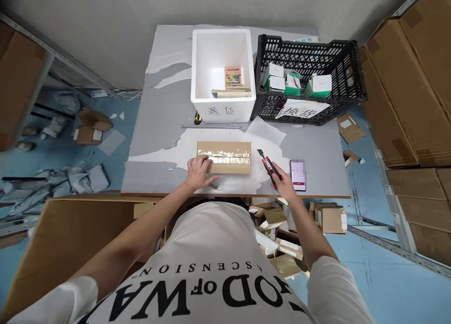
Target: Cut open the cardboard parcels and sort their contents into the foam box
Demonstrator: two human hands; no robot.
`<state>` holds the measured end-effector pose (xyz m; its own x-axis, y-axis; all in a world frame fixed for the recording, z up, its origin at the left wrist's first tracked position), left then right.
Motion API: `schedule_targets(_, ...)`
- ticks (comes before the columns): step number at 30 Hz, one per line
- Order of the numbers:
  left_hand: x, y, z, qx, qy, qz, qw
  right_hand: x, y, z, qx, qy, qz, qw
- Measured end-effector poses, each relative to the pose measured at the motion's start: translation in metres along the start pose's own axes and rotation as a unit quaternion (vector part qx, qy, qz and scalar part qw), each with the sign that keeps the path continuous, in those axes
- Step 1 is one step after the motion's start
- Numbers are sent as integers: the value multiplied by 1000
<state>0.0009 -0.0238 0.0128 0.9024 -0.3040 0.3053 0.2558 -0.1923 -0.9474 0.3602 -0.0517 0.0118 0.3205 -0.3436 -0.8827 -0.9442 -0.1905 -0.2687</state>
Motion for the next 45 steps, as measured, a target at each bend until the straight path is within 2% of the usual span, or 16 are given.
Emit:
schedule_targets(3,-10,-6,15,10,0,3,1000,10,33,-1,26,11,127,992)
schedule_targets(7,-14,-7,29,-16,3,17,1000,8,46,2,22,7,159,987)
schedule_targets(10,-15,-4,34,-26,4,9,1000,6,44,4,13,6,165,986)
schedule_targets(17,-21,4,38,19,47,-47,998,10,31,9,-25,17,160,987)
schedule_targets(24,-23,8,39,19,47,-61,997,11,12,14,-68,32,155,985)
schedule_targets(30,-22,9,40,17,33,-70,997,16,11,-5,-154,93,109,978)
schedule_targets(37,-26,12,41,28,45,-81,995,28,6,-32,-114,97,139,979)
schedule_targets(41,-26,11,39,23,52,-89,994,29,0,-40,-31,62,152,986)
schedule_targets(43,-27,8,37,14,55,-100,993,26,9,-39,20,46,168,984)
schedule_targets(45,-30,4,35,8,55,-126,991,20,30,-33,68,38,192,978)
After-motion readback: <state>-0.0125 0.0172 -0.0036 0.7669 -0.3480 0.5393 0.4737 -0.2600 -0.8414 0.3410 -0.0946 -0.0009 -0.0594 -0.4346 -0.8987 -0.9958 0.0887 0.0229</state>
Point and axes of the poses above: each hand's wrist, its own z-axis towards the middle knuckle, its own y-axis out of the palm, x = y × z, the point moved 1 cm from there along z, towards the middle knuckle, and after that the axes turned 5 degrees about -x, right-handed, at the moved point
